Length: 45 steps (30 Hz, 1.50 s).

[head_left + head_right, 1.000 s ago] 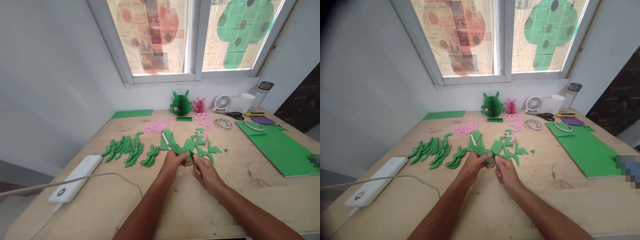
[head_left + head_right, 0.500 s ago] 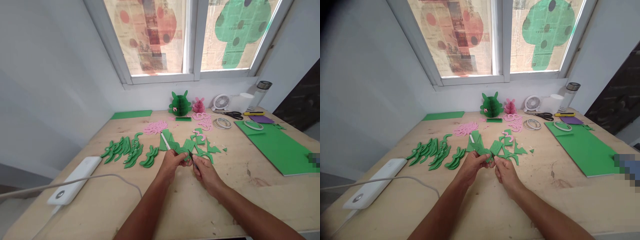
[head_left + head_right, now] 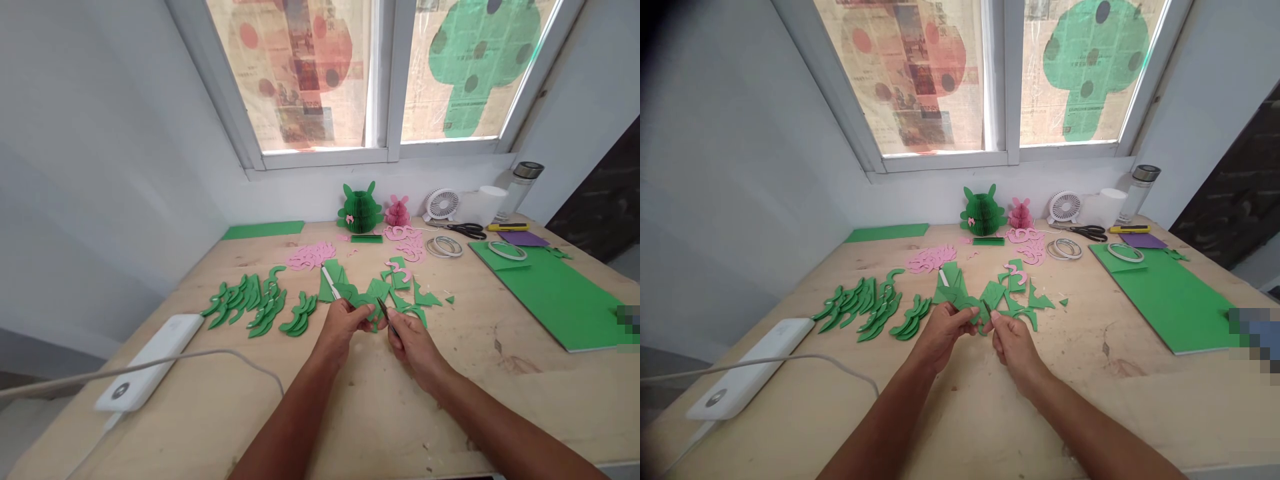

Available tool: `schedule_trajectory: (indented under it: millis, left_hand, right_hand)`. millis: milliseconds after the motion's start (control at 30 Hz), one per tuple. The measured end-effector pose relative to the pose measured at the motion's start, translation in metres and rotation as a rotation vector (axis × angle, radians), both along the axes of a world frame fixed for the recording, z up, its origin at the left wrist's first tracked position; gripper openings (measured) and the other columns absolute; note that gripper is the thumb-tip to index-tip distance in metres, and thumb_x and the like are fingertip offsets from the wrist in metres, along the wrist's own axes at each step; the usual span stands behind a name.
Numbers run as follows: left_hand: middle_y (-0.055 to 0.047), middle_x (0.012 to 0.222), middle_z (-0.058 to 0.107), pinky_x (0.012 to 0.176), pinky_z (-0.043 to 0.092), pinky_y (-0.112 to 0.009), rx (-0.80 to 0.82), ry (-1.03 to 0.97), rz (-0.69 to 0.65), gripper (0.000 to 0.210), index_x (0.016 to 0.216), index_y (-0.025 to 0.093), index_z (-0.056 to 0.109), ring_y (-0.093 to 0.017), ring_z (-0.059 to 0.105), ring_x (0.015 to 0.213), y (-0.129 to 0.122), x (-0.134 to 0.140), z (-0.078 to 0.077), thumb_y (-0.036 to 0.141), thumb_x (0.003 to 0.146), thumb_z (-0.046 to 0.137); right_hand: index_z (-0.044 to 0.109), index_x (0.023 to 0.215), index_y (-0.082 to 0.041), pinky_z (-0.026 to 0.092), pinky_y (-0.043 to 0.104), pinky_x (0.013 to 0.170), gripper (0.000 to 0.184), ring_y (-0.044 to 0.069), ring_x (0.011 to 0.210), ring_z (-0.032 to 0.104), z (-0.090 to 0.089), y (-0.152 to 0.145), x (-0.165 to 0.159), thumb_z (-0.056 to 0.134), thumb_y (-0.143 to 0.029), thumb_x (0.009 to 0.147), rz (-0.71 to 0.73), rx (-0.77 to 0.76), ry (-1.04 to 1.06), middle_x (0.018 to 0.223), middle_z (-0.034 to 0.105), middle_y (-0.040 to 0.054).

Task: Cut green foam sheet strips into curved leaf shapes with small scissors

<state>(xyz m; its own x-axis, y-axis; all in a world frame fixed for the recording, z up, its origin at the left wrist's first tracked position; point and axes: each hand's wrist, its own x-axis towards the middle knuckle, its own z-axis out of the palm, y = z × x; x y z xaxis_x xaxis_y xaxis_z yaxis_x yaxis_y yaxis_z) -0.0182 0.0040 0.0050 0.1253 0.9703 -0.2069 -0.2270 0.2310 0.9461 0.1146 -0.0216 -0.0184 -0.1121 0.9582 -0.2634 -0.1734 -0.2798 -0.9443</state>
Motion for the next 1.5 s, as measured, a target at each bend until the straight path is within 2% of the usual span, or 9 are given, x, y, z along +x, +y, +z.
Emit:
schedule_trajectory:
  millis: [300,500,800,967,1500]
  left_hand:
    - [-0.003,0.06,0.059,0.06,0.046,-0.027,0.007,-0.178,0.067,0.021,0.064,0.012,0.063,-0.011,0.052,0.055,-0.004,0.009,-0.003,0.03,0.058,0.073]
    - [-0.001,0.057,0.057,0.059,0.046,-0.027,0.007,-0.169,0.154,0.022,0.06,0.012,0.061,-0.011,0.05,0.052,-0.006,0.015,-0.006,0.031,0.057,0.073]
    - [-0.003,0.068,0.063,0.064,0.047,-0.027,-0.023,-0.259,0.158,0.021,0.066,0.013,0.065,-0.012,0.055,0.06,-0.009,0.022,-0.007,0.027,0.054,0.075]
    - [-0.003,0.075,0.066,0.067,0.048,-0.028,-0.035,-0.291,0.165,0.024,0.072,0.014,0.068,-0.014,0.058,0.068,-0.01,0.023,-0.008,0.026,0.053,0.077]
    - [-0.002,0.067,0.061,0.063,0.047,-0.026,-0.055,-0.316,0.175,0.022,0.066,0.013,0.066,-0.012,0.053,0.062,-0.01,0.023,-0.003,0.024,0.051,0.077]
  right_hand:
    - [0.053,0.069,-0.016,0.012,0.022,0.036,0.045,0.006,0.035,0.02,-0.003,0.001,0.001,0.049,-0.06,0.076,-0.01,0.09,0.035,0.042,0.031,-0.0085]
    - [0.052,0.07,-0.017,0.012,0.023,0.036,0.044,0.006,0.034,0.02,0.0,-0.001,-0.002,0.051,-0.06,0.075,-0.015,0.088,0.037,0.041,0.032,-0.0087]
    - [0.05,0.067,-0.018,0.012,0.022,0.036,0.042,0.006,0.035,0.02,-0.003,0.0,-0.004,0.051,-0.059,0.075,-0.037,0.106,0.026,0.041,0.032,-0.0087]
    - [0.042,0.056,-0.019,0.011,0.022,0.036,0.044,0.006,0.035,0.019,-0.004,0.0,-0.004,0.052,-0.058,0.077,-0.048,0.127,0.016,0.04,0.032,-0.008]
    - [0.047,0.062,-0.018,0.013,0.022,0.035,0.043,0.006,0.034,0.021,-0.007,0.0,-0.004,0.051,-0.058,0.077,-0.054,0.129,0.012,0.04,0.033,-0.0082]
